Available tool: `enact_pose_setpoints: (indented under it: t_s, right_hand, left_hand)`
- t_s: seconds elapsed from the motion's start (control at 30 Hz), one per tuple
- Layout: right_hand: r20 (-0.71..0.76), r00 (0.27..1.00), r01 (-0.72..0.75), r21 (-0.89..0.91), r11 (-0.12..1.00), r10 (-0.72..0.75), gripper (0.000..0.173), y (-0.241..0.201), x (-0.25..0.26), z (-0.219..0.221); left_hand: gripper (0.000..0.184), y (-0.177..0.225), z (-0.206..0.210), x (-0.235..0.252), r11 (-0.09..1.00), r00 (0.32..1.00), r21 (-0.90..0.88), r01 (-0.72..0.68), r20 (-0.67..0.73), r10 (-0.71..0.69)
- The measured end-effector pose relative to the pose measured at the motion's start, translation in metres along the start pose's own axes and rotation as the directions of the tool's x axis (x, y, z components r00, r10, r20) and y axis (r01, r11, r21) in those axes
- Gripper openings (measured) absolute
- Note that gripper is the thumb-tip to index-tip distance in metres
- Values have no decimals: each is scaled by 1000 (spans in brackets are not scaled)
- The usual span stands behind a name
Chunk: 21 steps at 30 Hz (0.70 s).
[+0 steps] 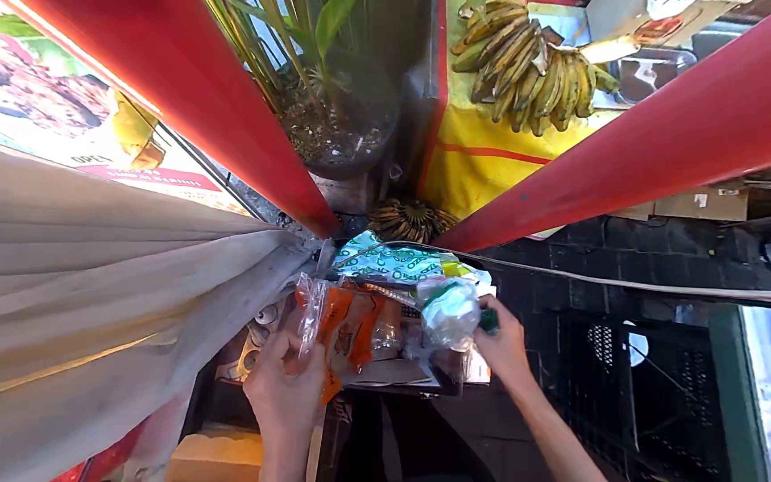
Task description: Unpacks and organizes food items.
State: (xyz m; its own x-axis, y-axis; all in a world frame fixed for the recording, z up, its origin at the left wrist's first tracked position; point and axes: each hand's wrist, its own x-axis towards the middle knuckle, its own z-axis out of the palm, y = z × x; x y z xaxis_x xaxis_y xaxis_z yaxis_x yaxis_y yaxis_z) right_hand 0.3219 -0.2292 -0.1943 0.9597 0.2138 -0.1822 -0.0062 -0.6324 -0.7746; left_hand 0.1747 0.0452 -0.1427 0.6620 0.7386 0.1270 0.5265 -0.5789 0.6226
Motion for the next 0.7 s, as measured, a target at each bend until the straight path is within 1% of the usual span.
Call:
enact_pose_setpoints:
  t_s: [0.1, 0.2, 0.23, 0.3, 0.37, 0.4, 0.43, 0.47, 0.5, 0.53, 0.57, 0.6, 0.63, 0.67, 0.7]
  right_hand:
    - [5, 996, -94, 150, 984, 94, 29, 18, 6, -12]
    - [66, 993, -109, 226, 968, 97, 28, 22, 4, -13]
    - [117, 990, -100, 212, 972, 76, 28, 19, 3, -13]
    - [252, 967, -62, 126, 990, 28, 30, 7, 2, -5]
    - [338, 940, -44, -1, 999, 42, 31, -8, -5, 25]
    - [364, 930, -30, -55, 998, 48, 35, -11, -11, 46]
    - [431, 901, -12, -94, 995, 51, 46, -12, -18, 65]
    - [533, 845, 9, -102, 995, 46, 65, -11, -25, 78]
    - [626, 779, 39, -92, 995, 27, 89, -11, -30, 83]
    - [683, 731, 65, -66, 996, -3, 105, -12, -34, 80]
    - [669, 741, 76, -4, 997, -54, 107, -13, -40, 72]
    - [561, 819, 78, 105, 991, -124, 95, -8, -49, 62]
    - [386, 907, 92, 215, 972, -171, 72, -1, -57, 49]
    - [191, 966, 123, 250, 961, -173, 49, 6, -62, 36]
    - [14, 991, 132, 185, 974, -137, 36, 16, -63, 22]
  left_hand:
    - [14, 11, -9, 1, 999, 998, 21, -43, -41, 44]
    - [13, 17, -21, 4, 996, 994, 29, -86, -69, 88]
    - [14, 18, -24, 5, 995, 992, 31, -96, -74, 98]
    - [13, 17, -24, 7, 995, 995, 33, -92, -47, 93]
    - [13, 15, -23, 8, 996, 997, 69, -60, 62, 55]
    - [18, 15, -22, 8, 994, 990, 97, -49, 137, 36]
    - [28, 17, -21, 7, 994, 978, 108, -35, 206, 12]
    - [43, 23, -20, 5, 995, 969, 101, -27, 245, 1]
    - [56, 31, -20, 2, 994, 972, 93, -52, 232, 29]
    - [60, 41, -18, -1, 990, 980, 80, -115, 170, 100]
    - [53, 53, -15, -7, 982, 978, 34, -187, 98, 183]
    - [43, 63, -8, -17, 969, 968, -42, -245, 53, 247]
    - [34, 72, 5, -29, 955, 960, -145, -260, 71, 273]
    - [29, 78, 24, -42, 944, 952, -247, -219, 159, 262]
    - [30, 82, 49, -54, 939, 928, -323, -117, 300, 219]
